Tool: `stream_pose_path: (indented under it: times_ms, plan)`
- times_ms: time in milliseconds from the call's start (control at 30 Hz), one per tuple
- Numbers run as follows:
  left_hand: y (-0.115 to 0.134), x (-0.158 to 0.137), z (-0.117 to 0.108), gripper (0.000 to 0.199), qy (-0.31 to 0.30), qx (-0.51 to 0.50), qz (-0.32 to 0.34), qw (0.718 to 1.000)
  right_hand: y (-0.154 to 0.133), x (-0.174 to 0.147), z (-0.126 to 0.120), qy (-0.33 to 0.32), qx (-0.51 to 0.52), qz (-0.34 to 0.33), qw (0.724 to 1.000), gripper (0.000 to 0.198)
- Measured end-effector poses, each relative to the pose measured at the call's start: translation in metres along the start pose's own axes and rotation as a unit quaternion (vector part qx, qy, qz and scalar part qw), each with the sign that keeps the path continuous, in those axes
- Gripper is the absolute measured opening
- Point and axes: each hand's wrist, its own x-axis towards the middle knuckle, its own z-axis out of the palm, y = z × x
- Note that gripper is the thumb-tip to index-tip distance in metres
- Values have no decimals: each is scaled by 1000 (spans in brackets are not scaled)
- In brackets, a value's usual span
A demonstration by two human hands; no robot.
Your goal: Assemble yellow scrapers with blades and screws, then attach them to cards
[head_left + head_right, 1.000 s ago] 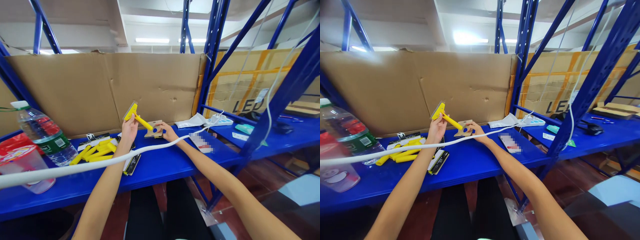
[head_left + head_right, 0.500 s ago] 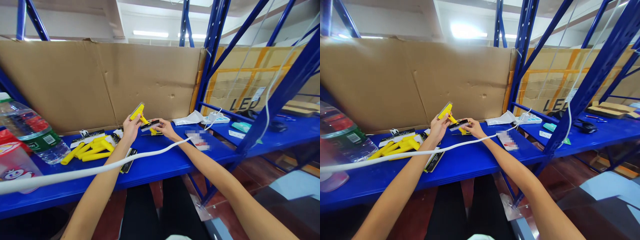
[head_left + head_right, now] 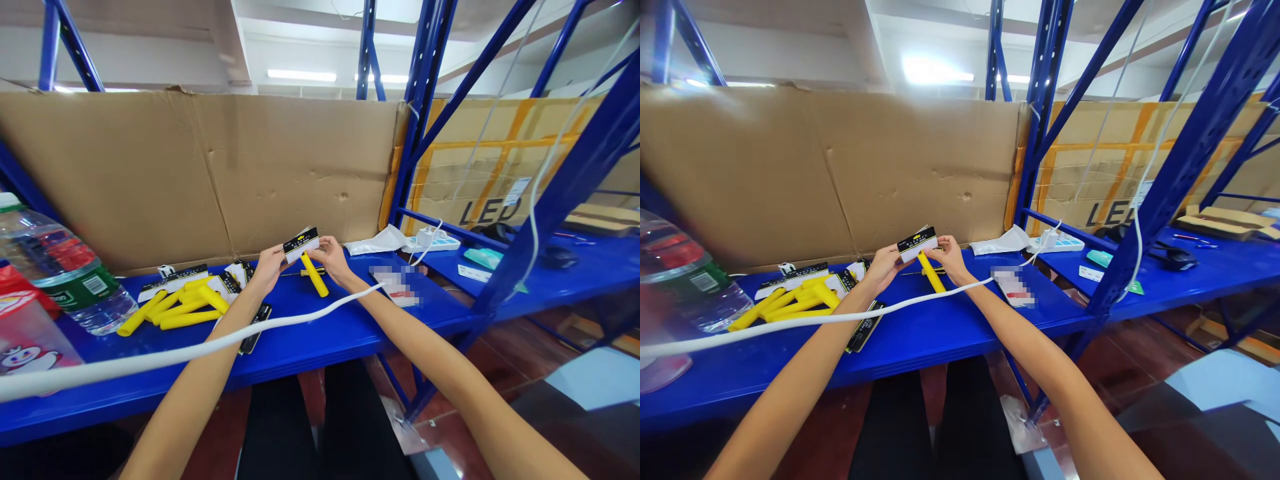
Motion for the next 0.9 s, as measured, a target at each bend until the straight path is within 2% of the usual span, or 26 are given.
stream_pose_path:
  times_ms: [67, 167, 267, 333, 600, 667, 767, 900]
  plan:
    - [-3, 0, 1, 27, -1, 8, 1, 1000, -2, -1, -2, -12, 13, 28, 999, 43]
    - [-6, 0, 3, 27, 6, 23, 21, 1000, -6, -8, -4, -87, 27, 105, 990, 41]
    - [-4, -1, 4, 36, 4, 41, 48, 998, -10, -16, -5, -172, 38, 178, 968, 39]
    - [-1, -4, 6, 47, -4, 52, 66, 996, -13, -20, -3, -199, 46, 198, 959, 39]
    - [4, -13, 12, 115, -66, 63, 106, 990, -18, -22, -5, -178, 96, 166, 965, 39]
    - [1, -12, 12, 118, -69, 67, 116, 989, -17, -21, -6, -173, 103, 164, 966, 39]
    - [-3, -10, 11, 110, -52, 78, 130, 987, -18, -20, -6, -163, 111, 159, 967, 40]
    - [-9, -4, 6, 102, 50, 101, 112, 987, -22, -16, -8, -145, 124, 140, 972, 39]
